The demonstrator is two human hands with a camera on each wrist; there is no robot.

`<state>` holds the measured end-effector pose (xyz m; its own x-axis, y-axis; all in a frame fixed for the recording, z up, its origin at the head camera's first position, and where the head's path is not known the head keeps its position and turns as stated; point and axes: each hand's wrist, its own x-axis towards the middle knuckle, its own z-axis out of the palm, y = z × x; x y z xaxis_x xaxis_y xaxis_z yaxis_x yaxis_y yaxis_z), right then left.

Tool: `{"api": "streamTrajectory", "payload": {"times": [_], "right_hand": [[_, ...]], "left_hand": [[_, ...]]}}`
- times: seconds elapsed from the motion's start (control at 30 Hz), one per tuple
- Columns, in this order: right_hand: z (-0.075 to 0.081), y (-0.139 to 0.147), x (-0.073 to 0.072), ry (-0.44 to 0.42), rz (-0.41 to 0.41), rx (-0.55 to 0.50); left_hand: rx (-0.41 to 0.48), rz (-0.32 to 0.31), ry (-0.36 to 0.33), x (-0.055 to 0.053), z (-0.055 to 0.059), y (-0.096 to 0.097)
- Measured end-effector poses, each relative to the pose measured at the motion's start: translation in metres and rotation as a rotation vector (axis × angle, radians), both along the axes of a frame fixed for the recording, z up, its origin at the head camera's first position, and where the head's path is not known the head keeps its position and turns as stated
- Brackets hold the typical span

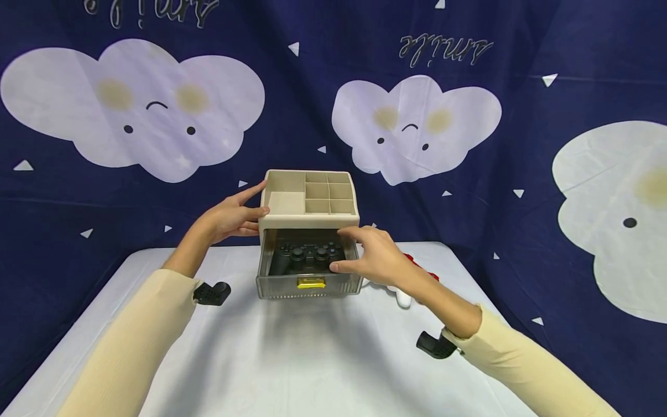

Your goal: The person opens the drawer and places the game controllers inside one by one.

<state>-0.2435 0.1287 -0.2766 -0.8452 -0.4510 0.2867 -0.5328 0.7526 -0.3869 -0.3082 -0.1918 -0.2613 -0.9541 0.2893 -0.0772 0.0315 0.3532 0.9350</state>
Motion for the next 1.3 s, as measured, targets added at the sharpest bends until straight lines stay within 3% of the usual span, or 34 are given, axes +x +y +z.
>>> {"api": "streamTrajectory", "payload": {"times": [0.33,0.73,1.3], "right_hand": [[-0.006,0.013,0.01,-0.051,0.003,0.067],[-0.009,0.012,0.013,-0.149,-0.041,0.019],[-0.011,0.012,0.009,-0.109,-0.076,-0.089]], "left_hand": [[0.003,0.002,-0.007,0.001,-0.001,0.0],[-0.011,-0.006,0.008,0.001,-0.001,-0.001],[-0.001,0.014,-0.014,0.002,0.002,0.001]]}}
